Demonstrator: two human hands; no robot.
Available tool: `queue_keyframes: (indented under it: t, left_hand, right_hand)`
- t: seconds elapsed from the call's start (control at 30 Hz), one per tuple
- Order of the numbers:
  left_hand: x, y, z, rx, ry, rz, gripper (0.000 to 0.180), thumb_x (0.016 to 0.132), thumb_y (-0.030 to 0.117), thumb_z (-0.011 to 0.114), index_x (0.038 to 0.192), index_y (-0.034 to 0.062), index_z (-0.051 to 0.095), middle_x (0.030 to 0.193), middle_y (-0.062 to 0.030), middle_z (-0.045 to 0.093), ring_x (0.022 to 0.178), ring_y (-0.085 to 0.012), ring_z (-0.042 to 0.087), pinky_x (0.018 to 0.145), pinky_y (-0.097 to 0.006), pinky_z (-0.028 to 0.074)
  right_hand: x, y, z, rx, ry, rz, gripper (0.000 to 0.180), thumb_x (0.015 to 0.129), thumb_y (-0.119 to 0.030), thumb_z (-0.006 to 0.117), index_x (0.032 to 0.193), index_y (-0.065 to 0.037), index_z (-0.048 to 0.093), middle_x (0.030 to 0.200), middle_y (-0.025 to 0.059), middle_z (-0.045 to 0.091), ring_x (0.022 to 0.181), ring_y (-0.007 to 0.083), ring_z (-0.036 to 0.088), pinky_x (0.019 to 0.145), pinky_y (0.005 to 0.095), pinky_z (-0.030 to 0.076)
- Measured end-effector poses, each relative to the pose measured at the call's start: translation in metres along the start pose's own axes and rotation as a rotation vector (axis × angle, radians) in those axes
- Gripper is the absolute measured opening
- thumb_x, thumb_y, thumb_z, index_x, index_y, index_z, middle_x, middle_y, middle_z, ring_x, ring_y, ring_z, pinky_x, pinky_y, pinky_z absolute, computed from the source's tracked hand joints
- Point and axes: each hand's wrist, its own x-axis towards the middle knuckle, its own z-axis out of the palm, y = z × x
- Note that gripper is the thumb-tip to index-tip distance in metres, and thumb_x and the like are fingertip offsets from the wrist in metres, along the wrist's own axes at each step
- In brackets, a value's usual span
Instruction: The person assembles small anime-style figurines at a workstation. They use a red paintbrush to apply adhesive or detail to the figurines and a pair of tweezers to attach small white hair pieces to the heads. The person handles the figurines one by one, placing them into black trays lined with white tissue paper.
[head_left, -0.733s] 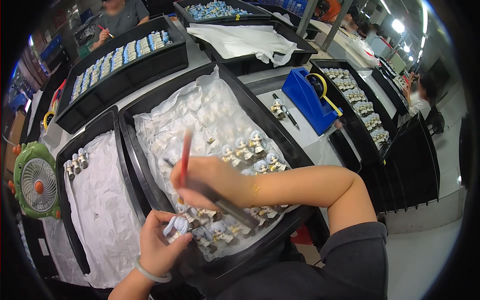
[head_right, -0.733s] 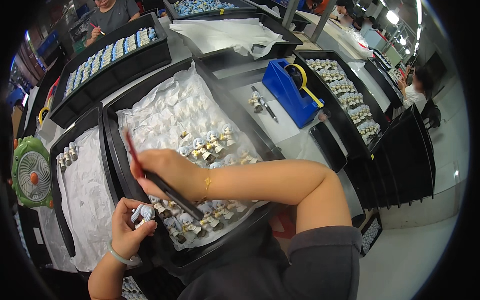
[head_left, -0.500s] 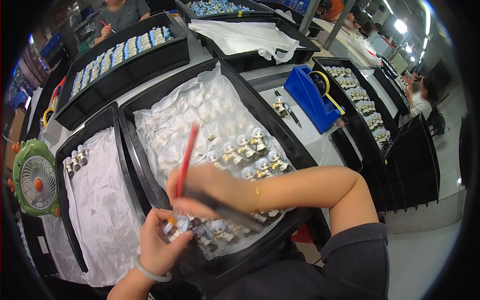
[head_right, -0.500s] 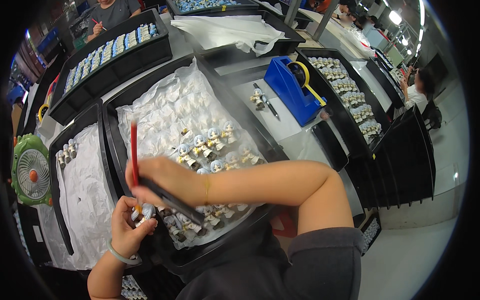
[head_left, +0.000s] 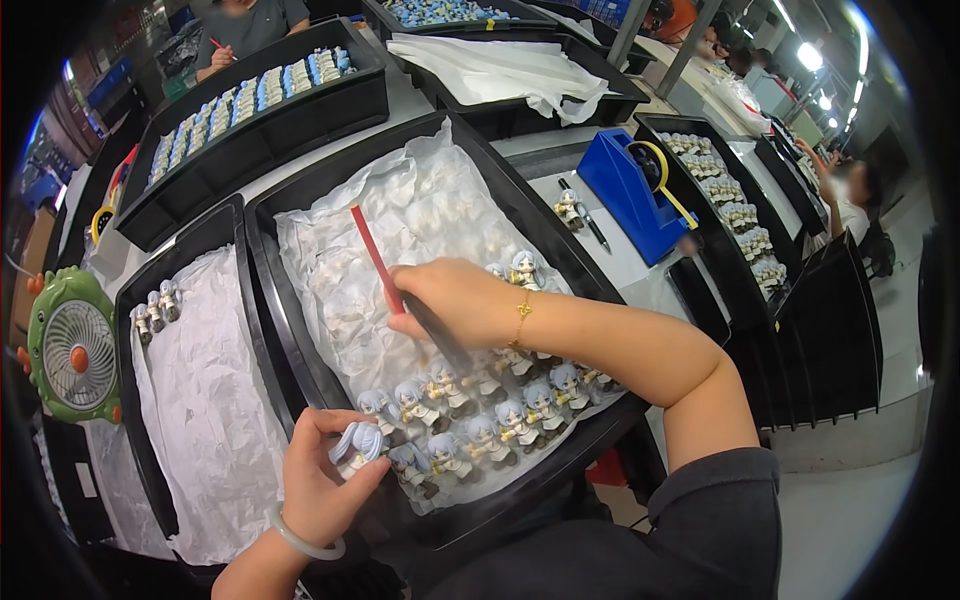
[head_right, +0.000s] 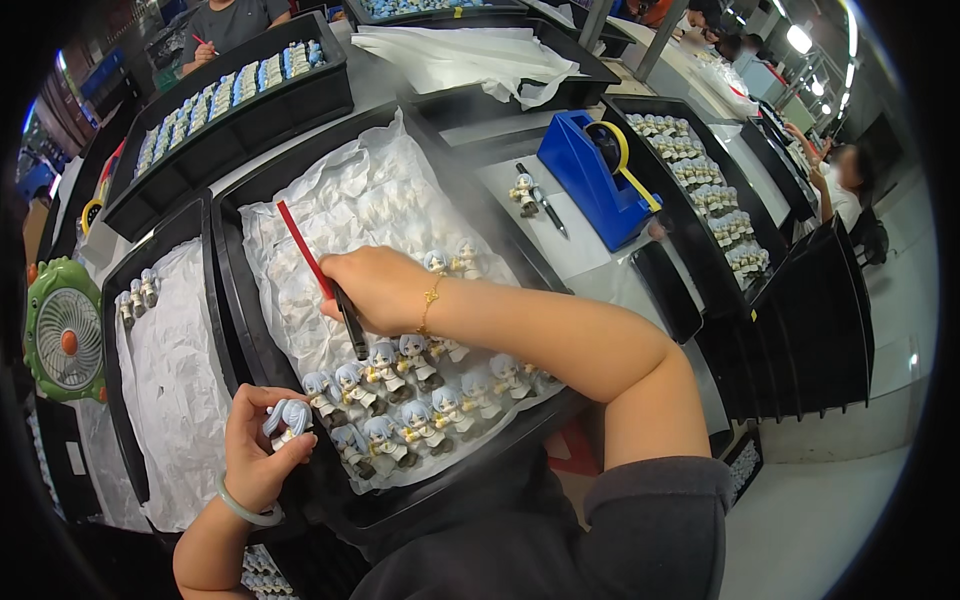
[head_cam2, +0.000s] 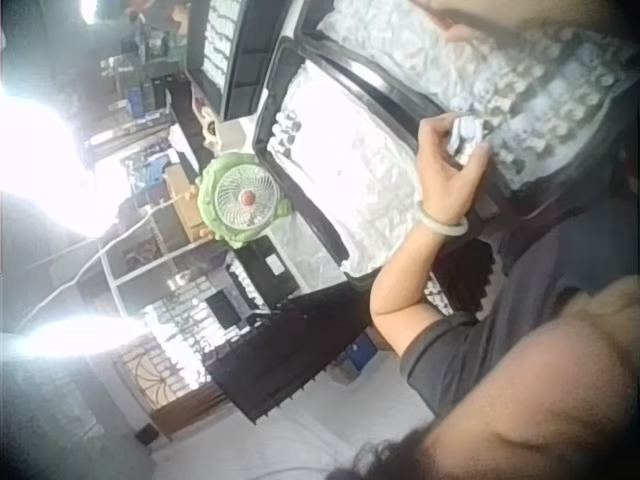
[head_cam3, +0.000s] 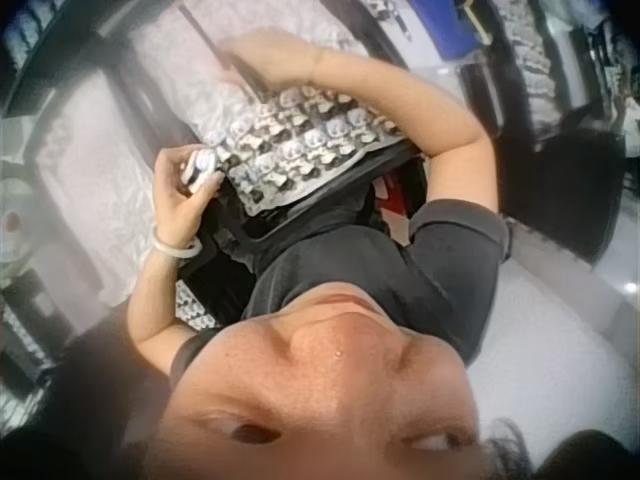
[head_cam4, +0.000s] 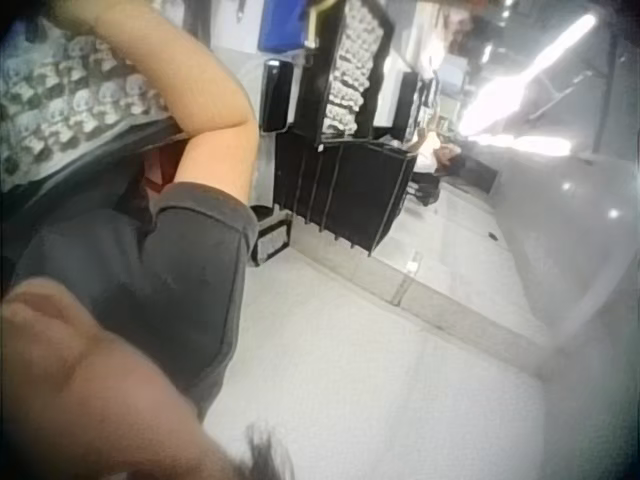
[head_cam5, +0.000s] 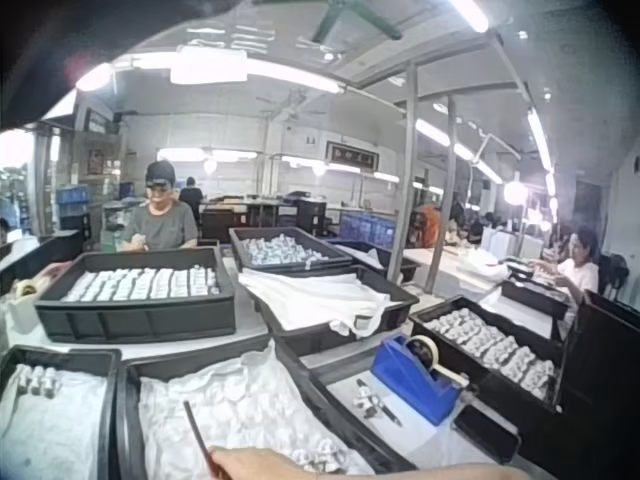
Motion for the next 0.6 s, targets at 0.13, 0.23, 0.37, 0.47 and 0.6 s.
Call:
queue_keyframes:
  t: [0.13,0.23,0.37,0.47,0.6]
  left_hand:
    - [-0.002,0.008,0.002,-0.060,0.019,-0.043,0.038,0.070,-0.004,0.064,0.100,0.0013,0.040,0.101,-0.0125,0.052,0.080,-0.0126,0.052,0.072,-0.025,0.044]
    - [-0.003,0.002,-0.002,-0.053,0.001,-0.036,0.039,0.074,-0.003,0.059,0.103,0.0076,0.034,0.100,-0.0110,0.054,0.064,-0.0088,0.052,0.051,-0.020,0.046]
    - [0.001,-0.007,-0.009,0.250,-0.020,0.137,0.041,0.076,0.003,0.063,0.106,0.0068,0.036,0.089,-0.0061,0.050,0.063,-0.0076,0.050,0.051,-0.020,0.041]
    - [0.004,-0.009,-0.010,0.310,-0.017,0.278,0.041,0.076,0.003,0.064,0.107,0.0030,0.038,0.095,-0.0068,0.048,0.079,-0.0092,0.051,0.065,-0.021,0.042]
    - [0.001,0.000,-0.007,0.101,-0.055,0.120,0.040,0.076,0.003,0.064,0.107,0.0000,0.039,0.097,-0.0070,0.048,0.086,-0.0102,0.051,0.072,-0.023,0.043]
  right_hand:
    - [0.004,-0.013,-0.010,-0.140,0.216,0.120,0.036,0.079,-0.035,0.061,0.083,-0.002,0.049,0.070,0.0134,0.059,0.069,0.0333,0.059,0.058,0.0388,0.045]
    - [-0.002,-0.035,-0.022,0.197,0.130,0.050,0.028,0.081,-0.028,0.059,0.085,-0.003,0.049,0.071,0.0116,0.057,0.067,0.0224,0.059,0.059,0.0310,0.045]
    - [-0.011,-0.043,-0.008,0.586,0.048,-0.005,0.020,0.080,-0.019,0.062,0.089,-0.002,0.054,0.075,0.0046,0.057,0.068,0.0106,0.054,0.061,0.0245,0.043]
    - [-0.019,-0.057,-0.009,0.689,-0.070,0.092,0.017,0.079,-0.002,0.062,0.091,-0.001,0.050,0.082,0.0061,0.058,0.077,0.0107,0.058,0.069,0.0213,0.046]
    - [-0.032,-0.068,0.001,0.674,-0.102,0.069,0.019,0.080,-0.004,0.062,0.091,-0.001,0.047,0.083,0.0142,0.062,0.078,0.0172,0.063,0.071,0.0276,0.051]
